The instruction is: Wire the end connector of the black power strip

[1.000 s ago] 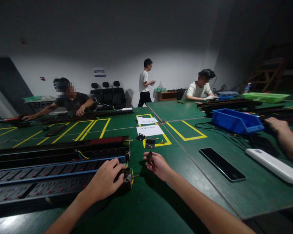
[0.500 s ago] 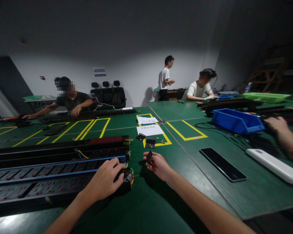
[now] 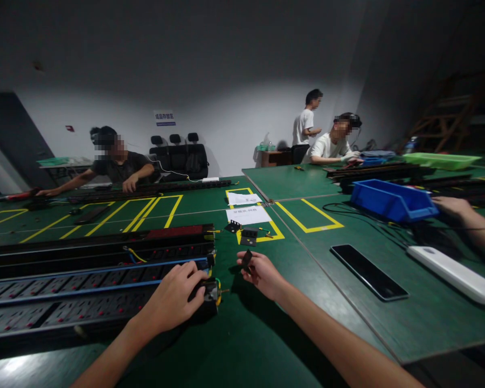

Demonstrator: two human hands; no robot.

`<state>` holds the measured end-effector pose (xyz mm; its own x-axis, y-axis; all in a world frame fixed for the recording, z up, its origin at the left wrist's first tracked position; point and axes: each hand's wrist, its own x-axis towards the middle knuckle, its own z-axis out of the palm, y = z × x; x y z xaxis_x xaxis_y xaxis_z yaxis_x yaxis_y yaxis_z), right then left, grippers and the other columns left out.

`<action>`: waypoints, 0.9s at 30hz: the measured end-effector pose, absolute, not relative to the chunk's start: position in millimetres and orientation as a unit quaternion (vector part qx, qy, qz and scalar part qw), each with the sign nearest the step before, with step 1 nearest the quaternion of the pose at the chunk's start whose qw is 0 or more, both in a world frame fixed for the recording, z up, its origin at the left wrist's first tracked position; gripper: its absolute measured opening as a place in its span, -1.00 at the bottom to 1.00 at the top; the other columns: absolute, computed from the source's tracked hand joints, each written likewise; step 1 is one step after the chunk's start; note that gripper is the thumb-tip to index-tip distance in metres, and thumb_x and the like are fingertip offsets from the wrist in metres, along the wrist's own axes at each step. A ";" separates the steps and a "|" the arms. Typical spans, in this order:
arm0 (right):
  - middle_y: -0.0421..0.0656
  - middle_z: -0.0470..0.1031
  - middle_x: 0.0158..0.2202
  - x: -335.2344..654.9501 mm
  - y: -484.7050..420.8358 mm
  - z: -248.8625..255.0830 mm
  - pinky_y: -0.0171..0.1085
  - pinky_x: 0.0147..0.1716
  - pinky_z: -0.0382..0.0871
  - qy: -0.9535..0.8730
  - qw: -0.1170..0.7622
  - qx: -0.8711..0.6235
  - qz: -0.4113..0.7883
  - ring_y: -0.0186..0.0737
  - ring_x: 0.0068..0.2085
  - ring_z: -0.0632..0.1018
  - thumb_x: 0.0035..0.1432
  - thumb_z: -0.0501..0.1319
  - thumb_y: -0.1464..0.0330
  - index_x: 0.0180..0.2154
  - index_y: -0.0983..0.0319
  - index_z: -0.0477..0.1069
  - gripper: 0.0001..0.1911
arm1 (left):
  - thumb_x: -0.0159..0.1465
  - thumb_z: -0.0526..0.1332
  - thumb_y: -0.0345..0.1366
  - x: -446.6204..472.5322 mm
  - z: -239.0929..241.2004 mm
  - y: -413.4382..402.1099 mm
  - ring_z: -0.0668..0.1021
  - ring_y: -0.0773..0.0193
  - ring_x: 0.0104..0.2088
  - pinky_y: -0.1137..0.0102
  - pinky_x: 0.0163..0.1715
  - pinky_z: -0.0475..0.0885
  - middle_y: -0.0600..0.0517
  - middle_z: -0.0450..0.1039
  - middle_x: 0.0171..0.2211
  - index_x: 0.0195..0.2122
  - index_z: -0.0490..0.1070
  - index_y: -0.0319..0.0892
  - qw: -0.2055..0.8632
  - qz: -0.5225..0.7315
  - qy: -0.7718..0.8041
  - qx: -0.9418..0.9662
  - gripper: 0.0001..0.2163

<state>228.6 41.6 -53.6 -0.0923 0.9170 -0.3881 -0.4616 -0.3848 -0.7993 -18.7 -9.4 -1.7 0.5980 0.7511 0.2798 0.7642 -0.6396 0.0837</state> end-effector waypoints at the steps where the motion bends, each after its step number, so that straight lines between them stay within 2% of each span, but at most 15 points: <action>1: -0.15 0.55 -0.39 228.6 41.6 -53.6 -0.45 -0.62 0.36 -0.250 0.495 -0.457 0.695 -0.44 -0.59 0.45 0.07 0.19 0.57 -0.26 0.24 0.50 -0.79 | 0.32 0.11 -0.32 -18.9 -1.9 -9.3 0.45 0.13 -0.17 0.22 -0.15 0.34 -0.05 0.40 -0.20 -0.09 0.45 -0.15 0.022 -0.147 -0.423 -0.894 -0.80; 14: -0.16 0.55 -0.37 228.0 40.1 -49.1 -0.47 -0.62 0.36 -0.260 0.484 -0.473 0.689 -0.46 -0.58 0.46 0.15 0.20 0.56 -0.18 0.27 0.47 -0.80 | 0.32 0.11 -0.32 -18.3 -3.9 -8.3 0.45 0.13 -0.17 0.21 -0.15 0.33 -0.05 0.40 -0.20 -0.09 0.45 -0.15 0.024 -0.145 -0.424 -0.894 -0.80; 27: -0.16 0.54 -0.37 228.0 40.0 -49.2 -0.47 -0.62 0.36 -0.260 0.481 -0.467 0.695 -0.47 -0.59 0.47 0.22 0.07 0.59 -0.15 0.30 0.45 -0.75 | 0.32 0.11 -0.32 -18.8 -4.0 -8.4 0.45 0.14 -0.18 0.22 -0.16 0.32 -0.04 0.40 -0.20 -0.09 0.45 -0.14 0.021 -0.150 -0.421 -0.894 -0.81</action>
<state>228.0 40.0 -49.2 -0.1009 0.9116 -0.3984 -0.4259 -0.4015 -0.8108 -18.8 -8.4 -4.0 0.6008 0.7468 0.2853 0.7592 -0.6448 0.0891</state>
